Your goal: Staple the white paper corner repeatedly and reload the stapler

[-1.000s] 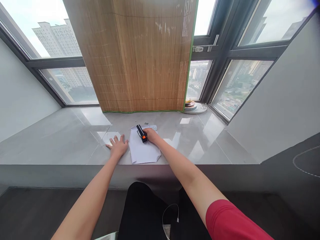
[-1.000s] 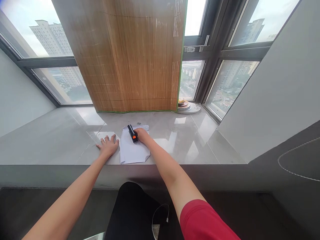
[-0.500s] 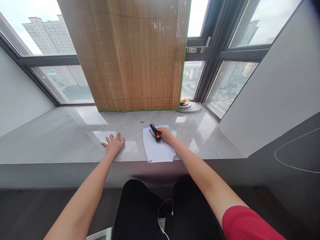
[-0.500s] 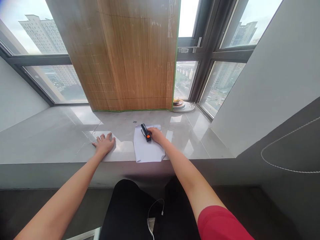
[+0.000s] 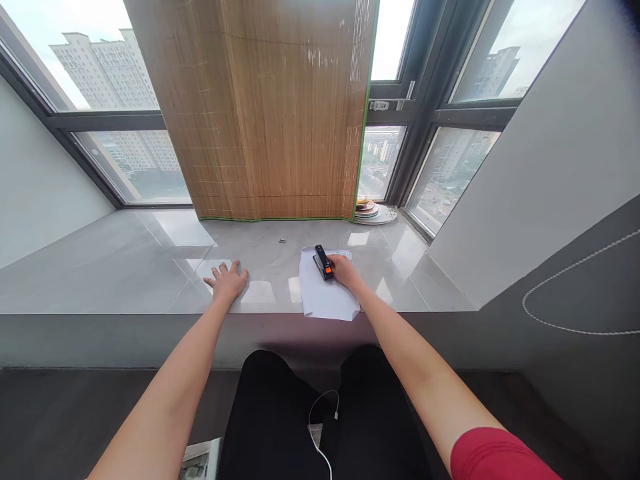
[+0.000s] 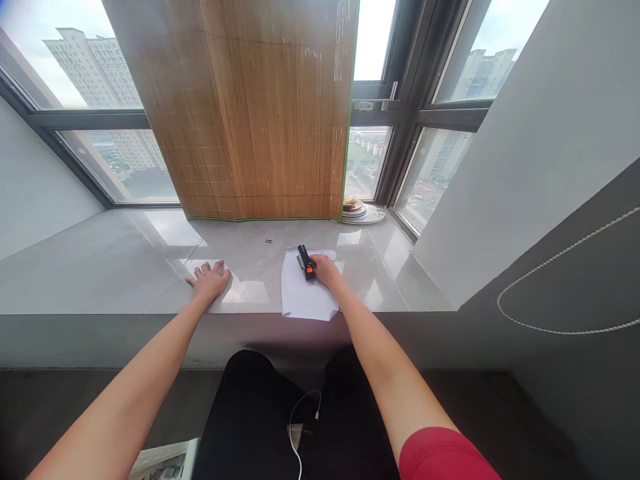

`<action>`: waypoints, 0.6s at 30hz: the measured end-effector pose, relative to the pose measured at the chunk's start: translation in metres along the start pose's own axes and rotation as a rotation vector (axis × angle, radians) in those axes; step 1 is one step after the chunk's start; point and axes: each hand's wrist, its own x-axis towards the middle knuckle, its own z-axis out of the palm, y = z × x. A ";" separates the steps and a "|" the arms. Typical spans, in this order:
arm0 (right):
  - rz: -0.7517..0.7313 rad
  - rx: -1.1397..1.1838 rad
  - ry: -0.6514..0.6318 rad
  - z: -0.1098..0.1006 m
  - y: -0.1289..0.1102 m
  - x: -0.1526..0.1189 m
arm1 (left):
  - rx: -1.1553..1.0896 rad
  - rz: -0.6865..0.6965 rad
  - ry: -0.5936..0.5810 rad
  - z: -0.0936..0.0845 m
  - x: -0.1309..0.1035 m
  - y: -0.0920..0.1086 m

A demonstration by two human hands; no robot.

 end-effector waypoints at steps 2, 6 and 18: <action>0.005 -0.009 0.000 0.001 0.000 0.000 | -0.002 -0.002 0.002 0.000 0.000 0.000; 0.024 -0.031 -0.001 0.001 0.000 0.000 | -0.006 -0.004 0.023 0.001 0.000 -0.001; 0.018 -0.040 -0.002 0.001 -0.001 0.001 | -0.016 0.004 0.015 0.000 -0.001 -0.001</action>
